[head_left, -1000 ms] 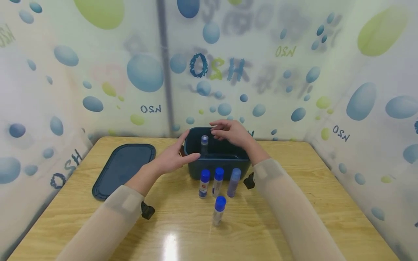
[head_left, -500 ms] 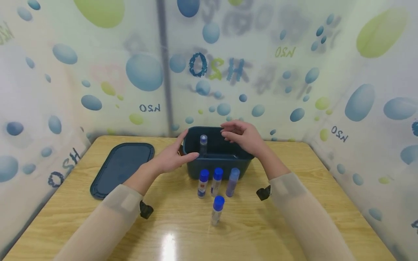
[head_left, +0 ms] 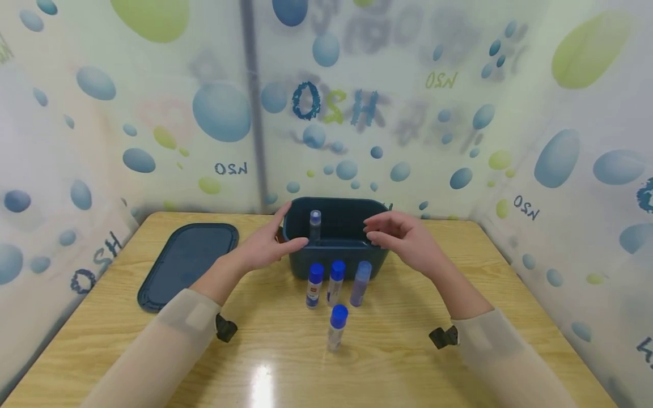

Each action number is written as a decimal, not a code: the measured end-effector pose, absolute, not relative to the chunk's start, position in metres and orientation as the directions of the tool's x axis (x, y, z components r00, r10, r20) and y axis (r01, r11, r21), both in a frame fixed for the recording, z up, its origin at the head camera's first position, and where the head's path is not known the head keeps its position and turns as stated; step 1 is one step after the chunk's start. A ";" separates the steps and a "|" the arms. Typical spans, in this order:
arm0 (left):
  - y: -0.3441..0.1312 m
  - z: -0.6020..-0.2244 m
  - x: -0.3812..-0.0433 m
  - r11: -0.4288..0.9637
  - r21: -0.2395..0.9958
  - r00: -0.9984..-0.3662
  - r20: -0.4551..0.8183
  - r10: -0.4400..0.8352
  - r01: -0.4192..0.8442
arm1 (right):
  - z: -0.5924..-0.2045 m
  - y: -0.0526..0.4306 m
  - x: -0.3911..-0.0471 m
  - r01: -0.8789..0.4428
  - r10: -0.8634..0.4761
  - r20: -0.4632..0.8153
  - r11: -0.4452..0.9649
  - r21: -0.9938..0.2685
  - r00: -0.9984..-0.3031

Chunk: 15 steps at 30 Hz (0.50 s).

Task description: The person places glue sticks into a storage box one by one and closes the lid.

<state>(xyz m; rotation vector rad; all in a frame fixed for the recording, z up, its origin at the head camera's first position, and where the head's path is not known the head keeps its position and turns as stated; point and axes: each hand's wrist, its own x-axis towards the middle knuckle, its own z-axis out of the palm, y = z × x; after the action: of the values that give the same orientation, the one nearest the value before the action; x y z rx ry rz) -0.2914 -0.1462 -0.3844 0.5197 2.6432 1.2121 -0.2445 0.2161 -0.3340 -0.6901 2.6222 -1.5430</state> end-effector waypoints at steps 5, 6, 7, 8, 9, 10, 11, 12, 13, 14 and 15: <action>-0.146 -0.384 -0.292 0.615 0.753 -0.923 -0.026 0.384 0.235 | -0.339 0.224 -0.228 -0.371 -0.411 0.192 0.416 -0.831 -0.891; -0.145 -0.384 -0.291 0.615 0.753 -0.923 -0.027 0.383 0.234 | -0.340 0.225 -0.225 -0.372 -0.415 0.192 0.414 -0.831 -0.889; -0.145 -0.384 -0.291 0.616 0.753 -0.924 -0.027 0.382 0.232 | -0.342 0.226 -0.222 -0.380 -0.420 0.198 0.410 -0.829 -0.886; -0.145 -0.384 -0.291 0.615 0.753 -0.924 -0.027 0.381 0.232 | -0.344 0.227 -0.220 -0.387 -0.425 0.202 0.409 -0.827 -0.882; -0.145 -0.384 -0.291 0.615 0.754 -0.924 -0.028 0.380 0.231 | -0.346 0.228 -0.218 -0.389 -0.430 0.202 0.409 -0.826 -0.880; -0.145 -0.384 -0.291 0.616 0.754 -0.925 -0.028 0.380 0.230 | -0.348 0.229 -0.217 -0.389 -0.434 0.200 0.406 -0.827 -0.878; -0.145 -0.384 -0.291 0.614 0.755 -0.925 -0.028 0.380 0.229 | -0.350 0.230 -0.215 -0.390 -0.437 0.199 0.408 -0.825 -0.877; -0.145 -0.385 -0.291 0.615 0.754 -0.924 -0.029 0.381 0.231 | -0.352 0.231 -0.214 -0.389 -0.440 0.195 0.409 -0.826 -0.876; -0.145 -0.385 -0.291 0.616 0.753 -0.924 -0.028 0.380 0.231 | -0.354 0.232 -0.213 -0.389 -0.445 0.192 0.409 -0.825 -0.875; -0.145 -0.385 -0.291 0.618 0.751 -0.924 -0.027 0.382 0.233 | -0.355 0.232 -0.212 -0.386 -0.449 0.185 0.411 -0.826 -0.874; -0.145 -0.385 -0.291 0.619 0.750 -0.924 -0.027 0.382 0.234 | -0.357 0.233 -0.211 -0.381 -0.451 0.178 0.413 -0.827 -0.875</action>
<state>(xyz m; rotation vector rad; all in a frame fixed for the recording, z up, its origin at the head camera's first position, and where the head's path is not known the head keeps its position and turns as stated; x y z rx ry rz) -0.2908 -0.1451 -0.3851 0.5112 2.6579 1.1909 -0.2114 0.2328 -0.3565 -0.7608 2.5788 -1.4798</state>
